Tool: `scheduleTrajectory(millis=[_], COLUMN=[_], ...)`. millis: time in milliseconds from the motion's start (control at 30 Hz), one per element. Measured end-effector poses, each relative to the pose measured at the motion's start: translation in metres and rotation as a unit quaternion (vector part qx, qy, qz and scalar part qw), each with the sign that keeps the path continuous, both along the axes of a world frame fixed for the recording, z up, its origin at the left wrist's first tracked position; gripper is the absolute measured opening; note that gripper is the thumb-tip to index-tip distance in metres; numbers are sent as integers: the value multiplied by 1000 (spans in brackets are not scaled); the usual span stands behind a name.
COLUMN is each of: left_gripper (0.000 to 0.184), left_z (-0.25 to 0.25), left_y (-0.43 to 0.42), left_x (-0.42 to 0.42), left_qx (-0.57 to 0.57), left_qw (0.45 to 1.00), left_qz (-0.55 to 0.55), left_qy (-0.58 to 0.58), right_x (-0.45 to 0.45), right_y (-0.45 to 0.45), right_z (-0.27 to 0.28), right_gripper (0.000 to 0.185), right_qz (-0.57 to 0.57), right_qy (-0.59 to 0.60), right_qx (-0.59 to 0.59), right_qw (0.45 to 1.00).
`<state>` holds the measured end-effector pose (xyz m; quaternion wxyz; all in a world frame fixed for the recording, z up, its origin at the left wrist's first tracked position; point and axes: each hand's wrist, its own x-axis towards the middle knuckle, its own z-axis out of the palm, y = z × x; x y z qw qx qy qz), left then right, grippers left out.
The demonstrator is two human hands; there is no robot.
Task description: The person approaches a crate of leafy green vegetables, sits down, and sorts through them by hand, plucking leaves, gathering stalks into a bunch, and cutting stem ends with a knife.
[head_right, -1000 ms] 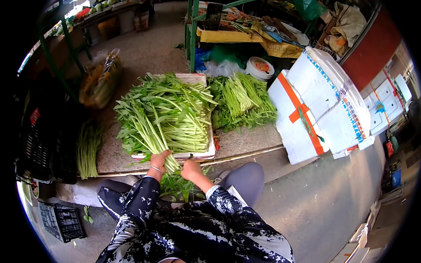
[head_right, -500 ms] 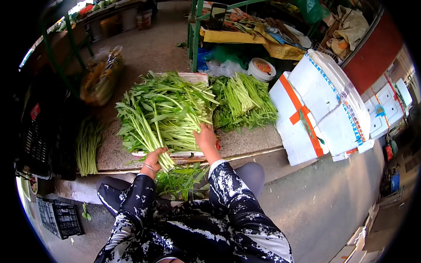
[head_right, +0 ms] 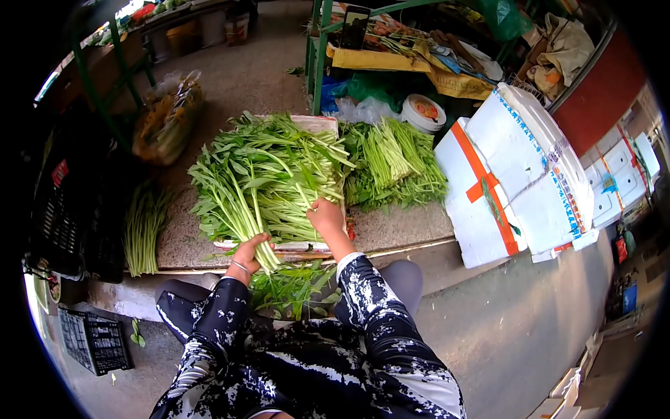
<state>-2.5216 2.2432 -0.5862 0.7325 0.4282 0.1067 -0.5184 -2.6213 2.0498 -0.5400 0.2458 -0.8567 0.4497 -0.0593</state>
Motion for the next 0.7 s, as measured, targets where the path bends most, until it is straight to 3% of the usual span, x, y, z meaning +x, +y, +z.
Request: scheduleTrajectory(millis=[67,267,467,667,700], left_gripper=[20,19,24,22,21], left_z=[2,-1,-3,12,7], left_y=[-1,-12,-10,-15,-15], left_x=[-2,-8,-8,-12,-10], left_qx=[1,-23,-1,18,8], left_qw=[1000,999,998,997,997], left_qz=[-1,-23,-13,44,31], left_qy=[-12,-28,-54,-65,-75], right_x=[0,-14,-24,-66,-74], right_y=[13,89,104,118,115], right_z=[-8,-11,-13,-30,-35], right_gripper=[23,23,21,20,20], right_qz=[1,71,109,136,121], right_qy=[-120,-188,-227,-43,-4], right_qx=[166,131,105,33,107], right_qw=[979,971,962,989,987])
